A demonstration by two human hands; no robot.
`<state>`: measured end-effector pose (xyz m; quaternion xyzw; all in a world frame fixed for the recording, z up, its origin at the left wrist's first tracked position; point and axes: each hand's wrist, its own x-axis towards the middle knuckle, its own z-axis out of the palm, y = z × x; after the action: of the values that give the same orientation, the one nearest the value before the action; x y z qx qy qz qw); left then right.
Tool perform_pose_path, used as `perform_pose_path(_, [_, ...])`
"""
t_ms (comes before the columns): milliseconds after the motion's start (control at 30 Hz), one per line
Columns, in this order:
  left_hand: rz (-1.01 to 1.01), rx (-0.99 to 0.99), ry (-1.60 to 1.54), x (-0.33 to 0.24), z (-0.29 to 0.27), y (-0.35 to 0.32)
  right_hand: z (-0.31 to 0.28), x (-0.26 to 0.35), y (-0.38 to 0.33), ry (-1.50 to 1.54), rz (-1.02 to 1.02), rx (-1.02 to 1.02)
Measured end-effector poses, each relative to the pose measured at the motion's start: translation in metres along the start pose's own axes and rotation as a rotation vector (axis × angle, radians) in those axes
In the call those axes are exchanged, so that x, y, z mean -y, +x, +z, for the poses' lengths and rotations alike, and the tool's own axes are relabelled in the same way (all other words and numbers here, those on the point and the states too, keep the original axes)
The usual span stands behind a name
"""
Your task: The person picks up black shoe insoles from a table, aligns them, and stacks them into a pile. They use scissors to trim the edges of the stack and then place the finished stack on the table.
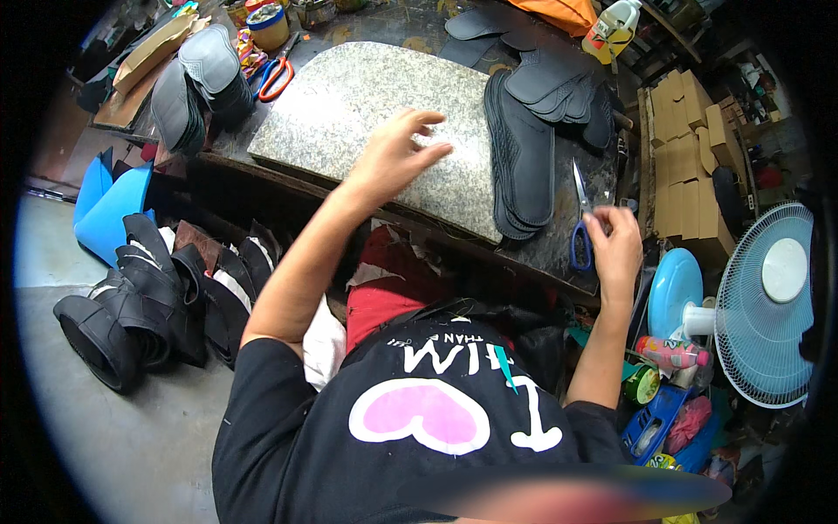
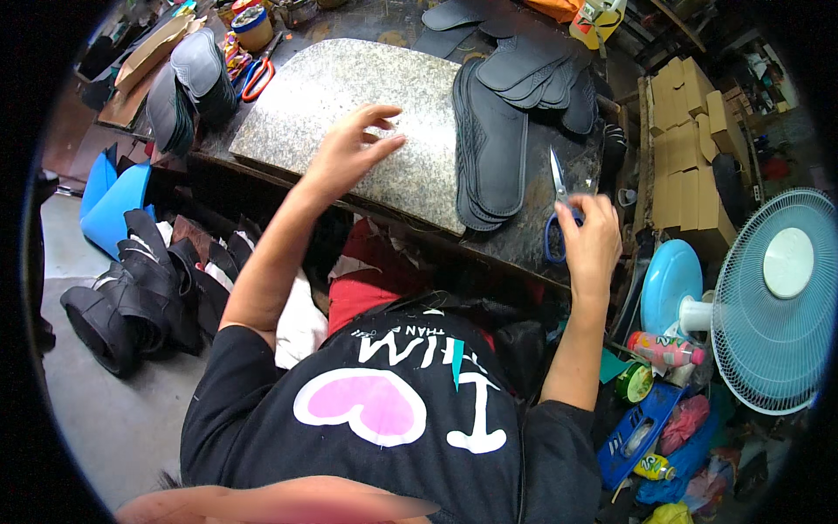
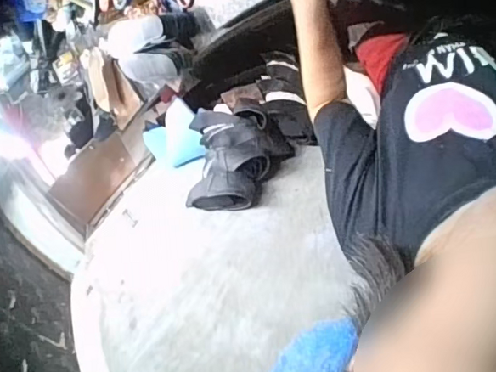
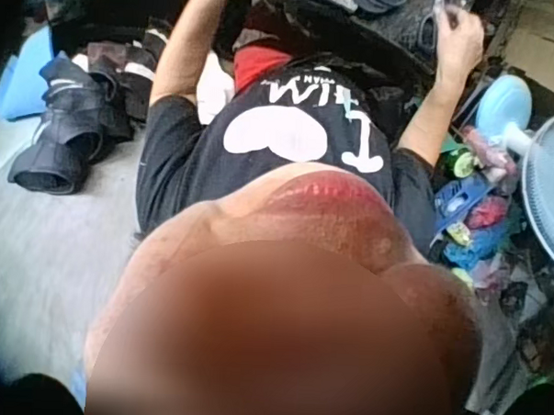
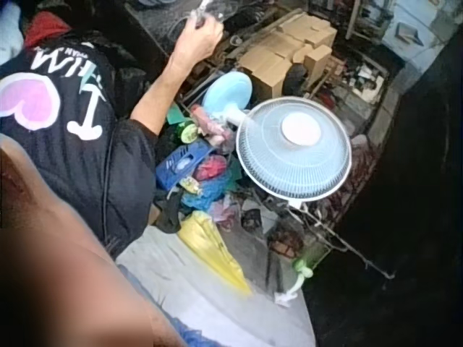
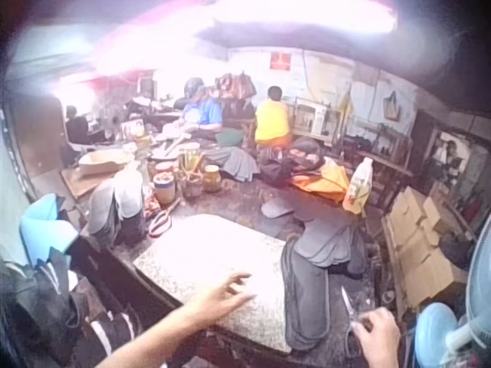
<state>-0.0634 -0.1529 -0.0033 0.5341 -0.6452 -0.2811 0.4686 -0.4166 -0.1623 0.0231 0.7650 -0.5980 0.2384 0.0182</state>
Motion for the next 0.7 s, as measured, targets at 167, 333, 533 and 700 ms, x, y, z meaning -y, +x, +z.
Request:
perform_pose_path(167, [-0.469,-0.038,-0.919,-0.026,0.064,0.009,0.042,0.044,0.024,0.488,0.088,0.216])
perform_pose_path(333, [-0.619,-0.043,-1.024,-0.041,0.083,0.000,0.060,0.067,0.009,0.349,-0.061,0.273])
perform_pose_path(533, [-0.605,0.175,-0.861,-0.042,0.063,-0.012,0.036,0.081,-0.027,0.836,0.005,0.432])
perform_pose_path(700, [-0.550,0.121,-0.746,-0.041,0.051,-0.026,0.013,0.061,-0.027,0.761,-0.123,0.387])
